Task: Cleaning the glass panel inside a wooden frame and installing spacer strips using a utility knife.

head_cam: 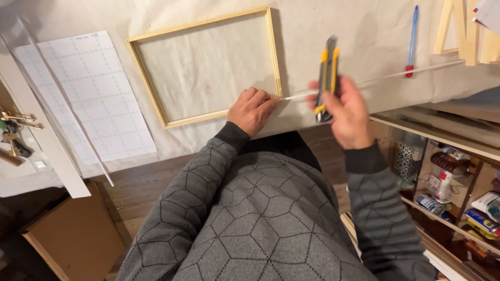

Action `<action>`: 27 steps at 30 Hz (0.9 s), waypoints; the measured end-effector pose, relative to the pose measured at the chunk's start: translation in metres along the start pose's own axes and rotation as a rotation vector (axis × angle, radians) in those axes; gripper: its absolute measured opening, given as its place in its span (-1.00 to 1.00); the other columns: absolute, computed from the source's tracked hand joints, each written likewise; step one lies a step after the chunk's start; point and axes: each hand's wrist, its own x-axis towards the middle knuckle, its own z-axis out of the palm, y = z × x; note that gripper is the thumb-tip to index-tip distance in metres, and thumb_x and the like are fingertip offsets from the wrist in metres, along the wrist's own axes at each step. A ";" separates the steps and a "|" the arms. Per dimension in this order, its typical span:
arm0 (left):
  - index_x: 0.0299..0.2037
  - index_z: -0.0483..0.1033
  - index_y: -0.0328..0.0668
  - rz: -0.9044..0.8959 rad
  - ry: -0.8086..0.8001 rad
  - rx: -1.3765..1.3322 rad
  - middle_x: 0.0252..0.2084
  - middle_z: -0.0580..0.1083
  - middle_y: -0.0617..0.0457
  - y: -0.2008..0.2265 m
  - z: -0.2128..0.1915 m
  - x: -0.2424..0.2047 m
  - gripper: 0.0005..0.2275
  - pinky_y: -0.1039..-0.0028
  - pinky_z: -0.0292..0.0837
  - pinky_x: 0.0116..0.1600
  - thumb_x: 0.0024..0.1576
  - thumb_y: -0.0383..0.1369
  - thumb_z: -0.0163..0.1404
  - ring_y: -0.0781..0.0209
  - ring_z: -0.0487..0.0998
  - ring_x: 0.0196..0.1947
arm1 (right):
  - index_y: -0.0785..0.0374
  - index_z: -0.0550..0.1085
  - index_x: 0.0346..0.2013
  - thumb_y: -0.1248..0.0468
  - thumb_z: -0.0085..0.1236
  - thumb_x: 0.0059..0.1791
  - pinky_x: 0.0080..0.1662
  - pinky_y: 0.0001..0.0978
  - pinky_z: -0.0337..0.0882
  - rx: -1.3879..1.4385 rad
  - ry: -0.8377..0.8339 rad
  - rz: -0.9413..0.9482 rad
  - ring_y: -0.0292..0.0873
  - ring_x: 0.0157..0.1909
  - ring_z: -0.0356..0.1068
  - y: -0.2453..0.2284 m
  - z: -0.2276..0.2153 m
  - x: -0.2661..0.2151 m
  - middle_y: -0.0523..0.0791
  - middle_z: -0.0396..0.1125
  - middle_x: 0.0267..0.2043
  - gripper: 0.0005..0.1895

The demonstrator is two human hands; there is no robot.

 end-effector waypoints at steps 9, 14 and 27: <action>-0.13 0.61 -0.06 0.005 0.001 0.006 -0.23 0.42 0.17 -0.001 0.002 -0.001 -0.85 0.38 0.38 -0.06 0.11 -0.41 0.20 0.17 0.43 -0.18 | 0.40 0.35 0.10 0.21 -0.02 0.15 -0.13 -0.38 0.52 -0.068 0.067 0.170 -0.25 -0.22 0.46 0.046 0.022 -0.042 -0.03 0.45 -0.14 -0.67; -0.13 0.62 -0.06 0.011 0.000 0.006 -0.24 0.43 0.18 0.000 0.001 0.000 -0.84 0.38 0.38 -0.08 0.10 -0.42 0.21 0.17 0.44 -0.19 | 0.39 0.40 -0.15 0.05 -0.04 0.17 -0.45 -0.45 0.32 -0.246 0.244 0.252 -0.31 -0.53 0.31 0.046 0.032 -0.047 -0.09 0.39 -0.46 -0.61; -0.12 0.63 -0.08 0.009 -0.009 0.014 -0.25 0.44 0.17 0.000 -0.002 0.002 -0.83 0.38 0.40 -0.06 0.10 -0.42 0.22 0.15 0.43 -0.19 | 0.37 0.27 0.06 0.09 0.02 0.21 -0.38 -0.46 0.32 -0.290 0.352 -0.014 -0.30 -0.47 0.30 0.034 0.037 -0.060 -0.10 0.37 -0.41 -0.63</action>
